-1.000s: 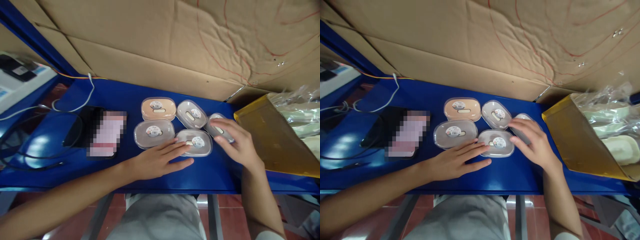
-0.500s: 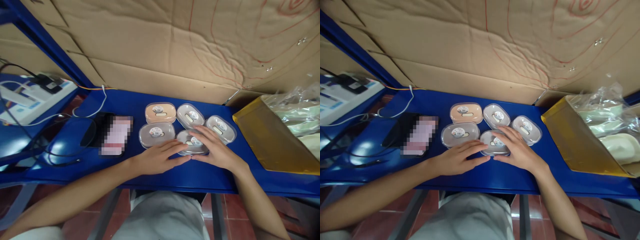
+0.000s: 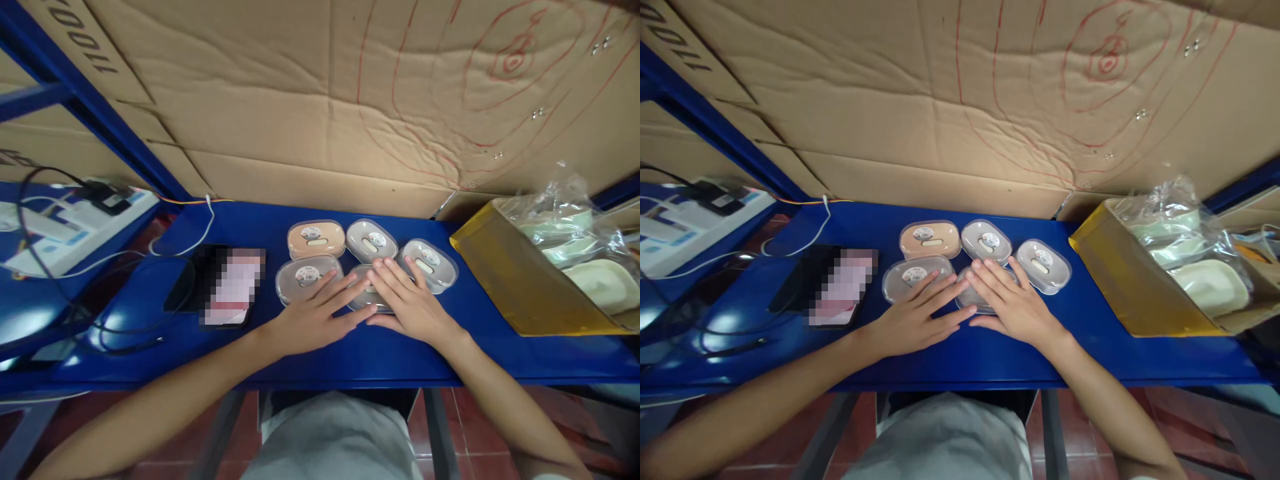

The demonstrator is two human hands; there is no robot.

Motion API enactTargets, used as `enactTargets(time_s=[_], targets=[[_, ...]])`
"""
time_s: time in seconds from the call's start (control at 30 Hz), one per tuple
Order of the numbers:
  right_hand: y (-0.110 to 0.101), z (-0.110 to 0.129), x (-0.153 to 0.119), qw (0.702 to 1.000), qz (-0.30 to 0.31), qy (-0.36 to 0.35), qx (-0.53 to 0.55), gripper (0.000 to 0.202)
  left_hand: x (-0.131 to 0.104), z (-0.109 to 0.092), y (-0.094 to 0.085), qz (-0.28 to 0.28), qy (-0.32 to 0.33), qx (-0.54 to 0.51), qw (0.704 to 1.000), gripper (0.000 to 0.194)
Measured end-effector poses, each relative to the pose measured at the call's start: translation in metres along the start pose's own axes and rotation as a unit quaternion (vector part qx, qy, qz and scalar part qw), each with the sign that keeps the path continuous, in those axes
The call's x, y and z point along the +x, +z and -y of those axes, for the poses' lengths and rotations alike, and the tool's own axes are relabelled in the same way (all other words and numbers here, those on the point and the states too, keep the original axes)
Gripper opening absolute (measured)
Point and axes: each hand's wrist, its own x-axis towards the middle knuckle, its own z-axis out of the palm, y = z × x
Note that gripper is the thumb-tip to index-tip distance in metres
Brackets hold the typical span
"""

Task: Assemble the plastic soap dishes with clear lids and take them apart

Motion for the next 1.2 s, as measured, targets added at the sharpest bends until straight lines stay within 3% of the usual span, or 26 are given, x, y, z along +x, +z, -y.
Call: enactTargets(time_s=[0.4,0.63,0.77,0.93,1.2], targets=[[0.002,0.0,-0.001,1.0,0.014,0.009,0.015,0.099,0.0,0.001,0.0,0.073,0.004,0.05,0.996,0.079],[0.002,-0.005,0.002,0.993,0.067,0.027,0.094,0.103,0.004,0.001,-0.006,0.079,-0.007,0.039,0.996,0.067],[-0.001,-0.015,0.001,0.982,0.107,0.035,0.153,0.096,0.003,0.01,-0.013,0.09,-0.065,0.022,0.994,0.056],[0.0,-0.022,-0.005,0.977,0.121,0.067,0.162,0.092,0.0,0.028,-0.019,0.088,-0.146,-0.017,0.985,0.056],[-0.002,-0.022,-0.005,0.975,0.13,0.088,0.16,0.087,-0.002,0.032,-0.021,0.107,-0.132,-0.021,0.985,0.053]])
